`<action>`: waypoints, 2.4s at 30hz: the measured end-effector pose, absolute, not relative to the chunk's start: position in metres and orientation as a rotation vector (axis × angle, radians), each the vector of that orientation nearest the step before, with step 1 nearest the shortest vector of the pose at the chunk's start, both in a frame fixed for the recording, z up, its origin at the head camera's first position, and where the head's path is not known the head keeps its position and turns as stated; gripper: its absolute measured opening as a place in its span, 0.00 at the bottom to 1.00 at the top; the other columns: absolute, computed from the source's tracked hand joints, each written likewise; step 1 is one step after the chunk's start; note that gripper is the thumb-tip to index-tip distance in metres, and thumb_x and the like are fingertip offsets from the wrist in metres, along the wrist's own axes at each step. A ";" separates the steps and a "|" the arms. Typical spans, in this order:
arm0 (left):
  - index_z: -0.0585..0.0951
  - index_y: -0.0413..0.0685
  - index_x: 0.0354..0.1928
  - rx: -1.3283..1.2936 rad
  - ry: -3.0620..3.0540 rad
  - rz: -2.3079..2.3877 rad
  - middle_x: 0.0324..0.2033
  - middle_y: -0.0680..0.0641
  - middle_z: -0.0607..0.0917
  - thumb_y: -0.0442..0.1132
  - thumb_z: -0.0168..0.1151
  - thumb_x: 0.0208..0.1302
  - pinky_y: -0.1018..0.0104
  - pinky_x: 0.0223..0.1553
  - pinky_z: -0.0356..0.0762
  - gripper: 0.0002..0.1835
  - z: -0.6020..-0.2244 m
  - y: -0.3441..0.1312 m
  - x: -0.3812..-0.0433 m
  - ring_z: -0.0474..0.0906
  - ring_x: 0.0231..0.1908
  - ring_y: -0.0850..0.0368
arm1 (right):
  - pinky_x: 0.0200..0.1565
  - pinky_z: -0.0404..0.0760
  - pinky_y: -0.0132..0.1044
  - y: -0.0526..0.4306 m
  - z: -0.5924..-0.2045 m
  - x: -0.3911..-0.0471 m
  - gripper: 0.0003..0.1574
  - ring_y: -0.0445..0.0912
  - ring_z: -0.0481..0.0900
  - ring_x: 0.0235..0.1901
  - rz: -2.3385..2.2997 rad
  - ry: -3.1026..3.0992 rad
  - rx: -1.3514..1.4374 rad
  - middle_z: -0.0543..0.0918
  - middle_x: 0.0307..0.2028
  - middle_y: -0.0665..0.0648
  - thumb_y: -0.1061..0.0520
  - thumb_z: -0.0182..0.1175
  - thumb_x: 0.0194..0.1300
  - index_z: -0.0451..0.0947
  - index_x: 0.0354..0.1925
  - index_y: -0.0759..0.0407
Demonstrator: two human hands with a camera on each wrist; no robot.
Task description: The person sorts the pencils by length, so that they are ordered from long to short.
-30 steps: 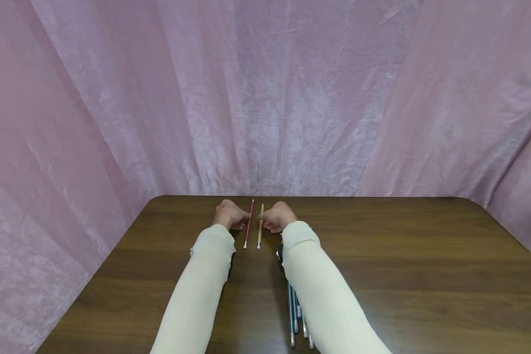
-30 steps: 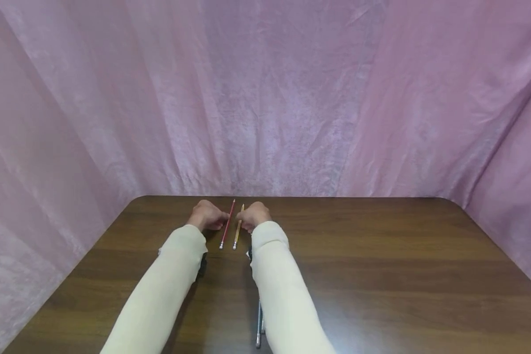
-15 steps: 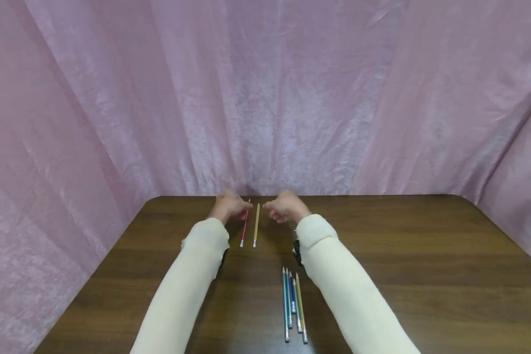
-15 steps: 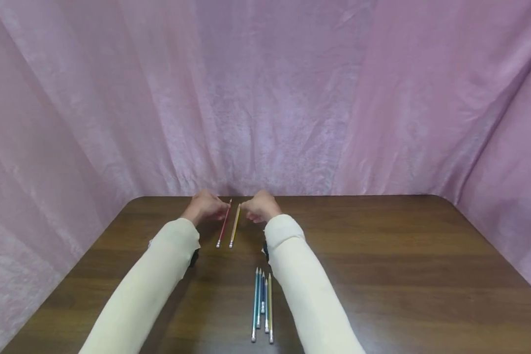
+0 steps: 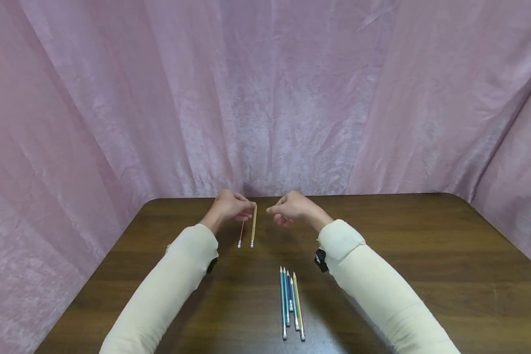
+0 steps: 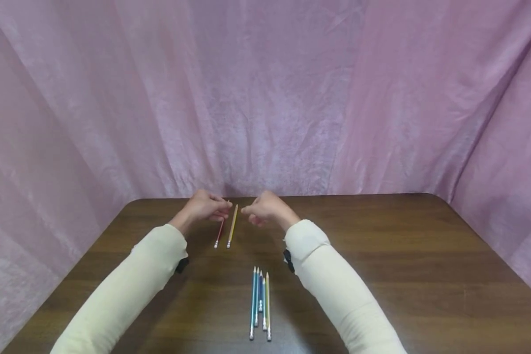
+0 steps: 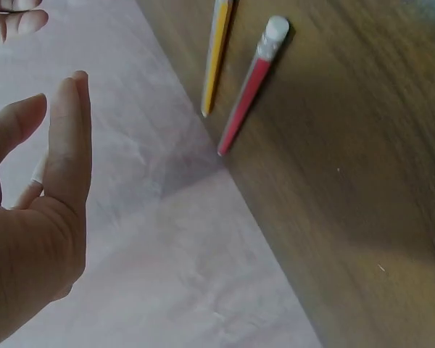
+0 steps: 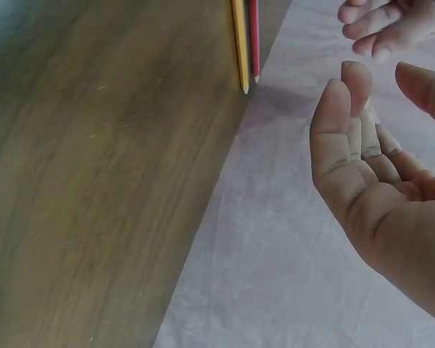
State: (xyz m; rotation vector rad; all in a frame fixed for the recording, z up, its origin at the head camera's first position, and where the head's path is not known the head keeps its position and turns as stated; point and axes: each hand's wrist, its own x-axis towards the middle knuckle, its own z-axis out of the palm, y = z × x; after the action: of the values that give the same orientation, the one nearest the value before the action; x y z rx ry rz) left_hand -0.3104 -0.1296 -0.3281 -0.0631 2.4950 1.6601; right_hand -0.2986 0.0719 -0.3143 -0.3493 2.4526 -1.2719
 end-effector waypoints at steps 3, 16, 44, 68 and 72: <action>0.84 0.28 0.42 -0.015 2.529 1.607 0.29 0.36 0.88 0.33 0.68 0.65 0.64 0.34 0.88 0.11 -0.325 -0.127 -0.302 0.87 0.28 0.50 | 0.43 0.87 0.43 0.080 -0.314 -0.293 0.20 0.46 0.86 0.32 -1.233 2.488 -0.384 0.87 0.31 0.58 0.52 0.62 0.71 0.83 0.47 0.70; 0.87 0.31 0.38 0.152 2.482 1.528 0.29 0.38 0.88 0.32 0.68 0.63 0.61 0.34 0.88 0.08 -0.322 -0.116 -0.263 0.88 0.29 0.48 | 0.35 0.86 0.36 0.105 -0.317 -0.259 0.14 0.49 0.86 0.34 -1.190 2.518 -0.533 0.87 0.30 0.58 0.54 0.62 0.70 0.85 0.37 0.64; 0.85 0.36 0.25 0.289 2.348 1.312 0.20 0.42 0.86 0.29 0.70 0.57 0.66 0.25 0.86 0.05 -0.364 -0.100 -0.202 0.82 0.19 0.60 | 0.30 0.88 0.43 0.133 -0.349 -0.193 0.06 0.44 0.81 0.25 -1.302 2.291 -0.589 0.83 0.23 0.56 0.63 0.65 0.64 0.80 0.33 0.67; 0.83 0.41 0.19 0.353 2.458 1.100 0.13 0.47 0.83 0.31 0.75 0.55 0.66 0.19 0.84 0.10 -0.377 -0.089 -0.194 0.81 0.15 0.58 | 0.24 0.86 0.37 0.120 -0.382 -0.184 0.08 0.42 0.79 0.18 -1.237 2.289 -0.385 0.81 0.19 0.55 0.66 0.66 0.60 0.80 0.25 0.65; 0.82 0.42 0.18 0.374 2.480 1.071 0.12 0.47 0.82 0.31 0.74 0.54 0.66 0.19 0.84 0.11 -0.376 -0.088 -0.194 0.81 0.14 0.58 | 0.22 0.86 0.36 0.115 -0.382 -0.182 0.09 0.42 0.79 0.16 -1.194 2.346 -0.371 0.81 0.17 0.55 0.65 0.68 0.58 0.80 0.23 0.63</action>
State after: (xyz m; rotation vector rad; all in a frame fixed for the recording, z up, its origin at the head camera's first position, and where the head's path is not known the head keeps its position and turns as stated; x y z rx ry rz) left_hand -0.1940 -0.0875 -0.3762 0.3744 2.4798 1.0712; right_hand -0.1819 0.1148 -0.3824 -0.3710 2.3460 -1.1937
